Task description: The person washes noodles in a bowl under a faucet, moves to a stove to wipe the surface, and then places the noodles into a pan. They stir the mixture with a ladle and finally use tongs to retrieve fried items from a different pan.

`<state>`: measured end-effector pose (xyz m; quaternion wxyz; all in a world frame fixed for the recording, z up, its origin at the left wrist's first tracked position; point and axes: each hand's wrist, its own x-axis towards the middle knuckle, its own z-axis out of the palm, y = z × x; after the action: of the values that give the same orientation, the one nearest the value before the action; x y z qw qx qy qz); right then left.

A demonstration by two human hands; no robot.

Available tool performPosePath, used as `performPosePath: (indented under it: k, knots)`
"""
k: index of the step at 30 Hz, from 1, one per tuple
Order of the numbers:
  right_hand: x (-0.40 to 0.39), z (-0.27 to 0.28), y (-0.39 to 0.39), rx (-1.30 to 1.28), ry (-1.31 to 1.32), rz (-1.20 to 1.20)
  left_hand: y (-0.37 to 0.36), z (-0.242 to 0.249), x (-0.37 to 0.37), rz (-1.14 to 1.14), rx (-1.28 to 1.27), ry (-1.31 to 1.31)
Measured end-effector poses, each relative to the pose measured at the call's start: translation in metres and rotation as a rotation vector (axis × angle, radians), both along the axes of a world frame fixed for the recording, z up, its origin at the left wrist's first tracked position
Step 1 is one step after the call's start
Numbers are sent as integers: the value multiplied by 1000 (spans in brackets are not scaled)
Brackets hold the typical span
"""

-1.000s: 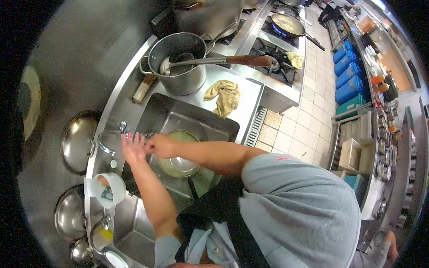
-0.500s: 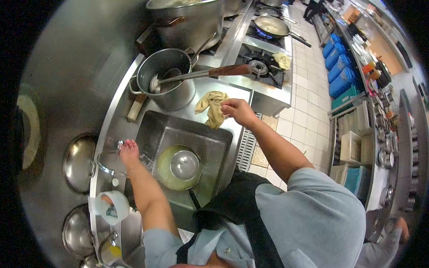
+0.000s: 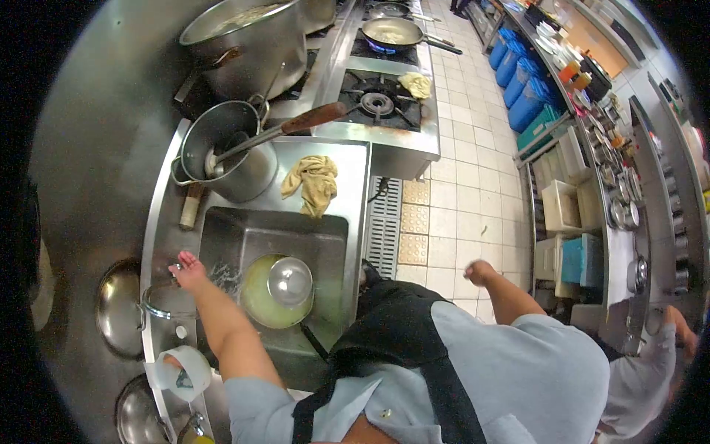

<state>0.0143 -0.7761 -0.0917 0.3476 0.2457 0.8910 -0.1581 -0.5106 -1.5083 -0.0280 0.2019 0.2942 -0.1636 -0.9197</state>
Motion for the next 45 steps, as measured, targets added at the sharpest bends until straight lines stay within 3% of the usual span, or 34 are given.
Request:
performPosePath:
  k: [3, 5, 7, 9, 11, 13, 15, 17, 18, 21, 23, 25, 29, 34, 35, 37, 39, 40, 41, 43, 45]
  knots:
    - [92, -15, 7, -40, -440, 183, 5, 16, 7, -68, -76, -96]
    - [122, -3, 1, -103, -538, 81, 16, 21, 22, -110, -224, -115]
    - [119, 27, -11, -197, -429, -701, 42, 9, 56, -118, -470, -98]
    - [117, 1, 4, -215, -317, -758, 53, -36, 97, -430, -611, -101]
    - [115, -11, 19, -270, -203, -814, 85, -82, 158, -1110, -1063, -553]
    - [90, 13, 36, -351, -87, -858, 130, -91, 228, -1613, -1371, -925]
    - [76, 20, 60, -383, 51, -867, 152, -95, 262, -1317, -1105, -799]
    - [74, 9, 102, -394, 159, -883, 171, -86, 272, -1012, -1096, -793]
    - [70, 3, 129, -326, 211, -759, 186, -80, 277, -858, -1083, -788]
    - [60, -5, 203, -139, 246, -420, 269, -32, 267, -451, -1497, -824]
    - [41, 11, 242, -200, 373, -605, 347, 28, 255, -474, -1802, -872]
    - [10, 34, 273, -236, 466, -694, 407, 40, 236, -421, -2004, -821]
    - [-62, 57, 329, -264, 587, -698, 527, 53, 193, -507, -2058, -366]
    - [-123, 52, 385, -379, 603, -755, 673, 68, 130, -685, -2084, -85]
    - [-121, 15, 406, -375, 677, -689, 703, 76, 115, -741, -2067, -91]
    - [-114, 8, 425, -358, 558, -753, 753, 67, 77, -714, -2093, 82]
    - [-86, 9, 447, -170, 431, -543, 806, 64, 38, -686, -2169, 194]
    - [-56, -15, 458, -129, 564, -558, 832, 62, 17, -722, -2161, 206]
    - [-39, -18, 471, -220, 250, -809, 857, 65, -2, -765, -2195, 203]
    - [17, -31, 490, -538, 257, -1230, 910, 67, -41, -873, -2256, 138]
    - [34, -12, 492, -435, 129, -1303, 949, 56, -68, -1029, -2314, -10]
